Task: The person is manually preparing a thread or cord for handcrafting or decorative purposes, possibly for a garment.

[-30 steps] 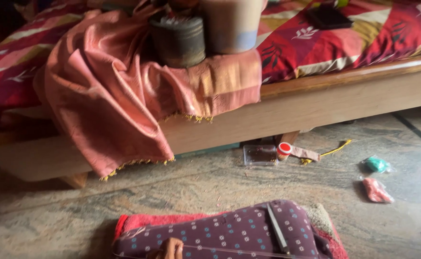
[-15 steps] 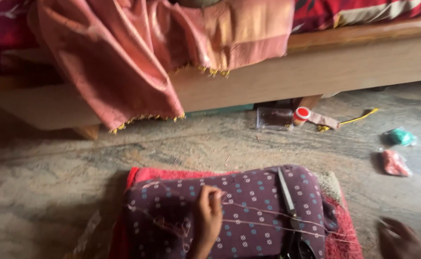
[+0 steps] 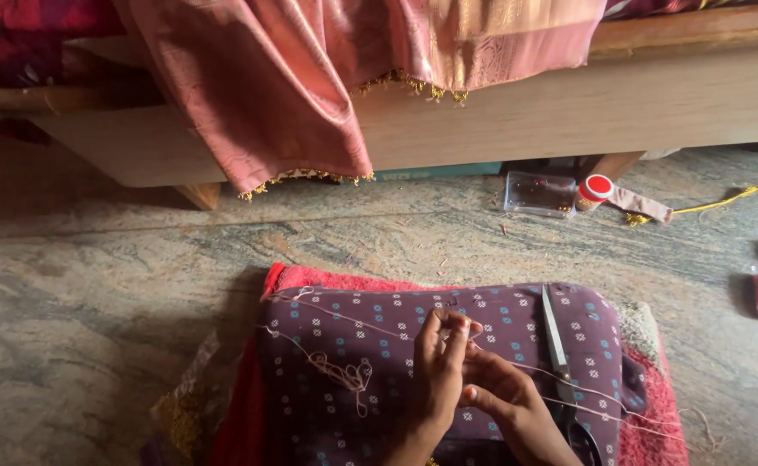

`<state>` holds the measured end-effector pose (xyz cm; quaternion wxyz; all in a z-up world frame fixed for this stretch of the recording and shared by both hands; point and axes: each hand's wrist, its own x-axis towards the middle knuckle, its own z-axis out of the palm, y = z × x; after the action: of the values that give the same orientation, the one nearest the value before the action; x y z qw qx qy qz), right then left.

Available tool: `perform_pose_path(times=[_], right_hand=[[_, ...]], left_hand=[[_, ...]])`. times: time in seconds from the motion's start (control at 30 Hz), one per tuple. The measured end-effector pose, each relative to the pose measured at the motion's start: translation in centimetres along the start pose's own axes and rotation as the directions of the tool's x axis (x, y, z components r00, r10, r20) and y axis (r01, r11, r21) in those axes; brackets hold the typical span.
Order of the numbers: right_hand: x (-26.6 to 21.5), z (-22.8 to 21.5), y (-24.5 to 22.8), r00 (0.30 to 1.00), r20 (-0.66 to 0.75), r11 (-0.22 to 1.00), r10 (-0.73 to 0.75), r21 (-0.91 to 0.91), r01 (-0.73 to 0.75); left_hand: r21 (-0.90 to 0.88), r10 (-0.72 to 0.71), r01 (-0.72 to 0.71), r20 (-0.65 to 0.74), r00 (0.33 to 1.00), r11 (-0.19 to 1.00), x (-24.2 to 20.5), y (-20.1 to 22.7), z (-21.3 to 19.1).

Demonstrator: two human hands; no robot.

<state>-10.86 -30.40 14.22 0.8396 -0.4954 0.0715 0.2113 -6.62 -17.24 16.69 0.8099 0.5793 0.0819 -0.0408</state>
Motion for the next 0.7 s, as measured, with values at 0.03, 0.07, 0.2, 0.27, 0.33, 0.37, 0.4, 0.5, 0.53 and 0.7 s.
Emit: perform_pose_path(times=[0.03, 0.07, 0.2, 0.27, 0.33, 0.37, 0.4, 0.5, 0.53, 0.7], right_hand=[[0.2, -1.1, 1.1, 1.000, -0.001, 0.999, 0.009, -0.046, -0.009], [0.4, -2.3, 2.2, 1.000, -0.002, 0.996, 0.016, -0.093, -0.016], [-0.2, -5.4, 3.6, 0.996, -0.047, 0.977, 0.073, -0.196, -0.081], [-0.7, -6.8, 3.3, 0.991, -0.106, 0.967, 0.081, -0.232, -0.104], [-1.7, -8.0, 1.4, 0.971, -0.222, 0.956, 0.089, -0.254, -0.146], [-2.2, -8.5, 0.5, 0.938, -0.334, 0.943, 0.092, -0.272, -0.190], [-2.8, -10.6, -0.5, 0.937, -0.338, 0.944, 0.090, -0.271, -0.188], [-5.1, -15.4, -4.1, 0.938, -0.329, 0.847, -0.111, -0.525, -0.084], [-6.0, -16.0, -5.7, 0.889, -0.434, 0.838, -0.150, -0.533, -0.119], [-11.7, -36.0, -4.5, 0.674, -0.594, 0.739, -0.440, -0.666, -0.104]], left_hand=[[-0.023, -0.014, 0.014, 0.013, 1.000, 1.000, -0.1, -0.2, 0.1], [-0.047, -0.025, 0.027, 0.030, 0.999, 0.999, -0.1, -0.4, 0.2], [0.011, -0.055, 0.055, 0.039, 0.998, 0.998, -0.1, -0.7, 0.0], [0.141, 0.111, -0.124, 0.093, 0.989, 0.982, 0.3, -1.8, -0.6], [0.202, 0.115, -0.145, 0.151, 0.982, 0.969, 0.6, -1.6, -1.7], [0.260, 0.117, -0.171, 0.208, 0.971, 0.950, 0.8, -1.5, -2.2], [0.259, 0.116, -0.170, 0.213, 0.970, 0.951, 1.2, -1.8, -3.1], [0.587, 0.215, -0.361, 0.305, 0.928, 0.725, 2.3, -2.7, -5.6], [0.670, 0.292, -0.452, 0.344, 0.892, 0.589, 2.7, -2.9, -6.5], [0.773, 0.377, -0.533, 0.406, 0.832, 0.344, 3.8, -1.2, -8.8]])
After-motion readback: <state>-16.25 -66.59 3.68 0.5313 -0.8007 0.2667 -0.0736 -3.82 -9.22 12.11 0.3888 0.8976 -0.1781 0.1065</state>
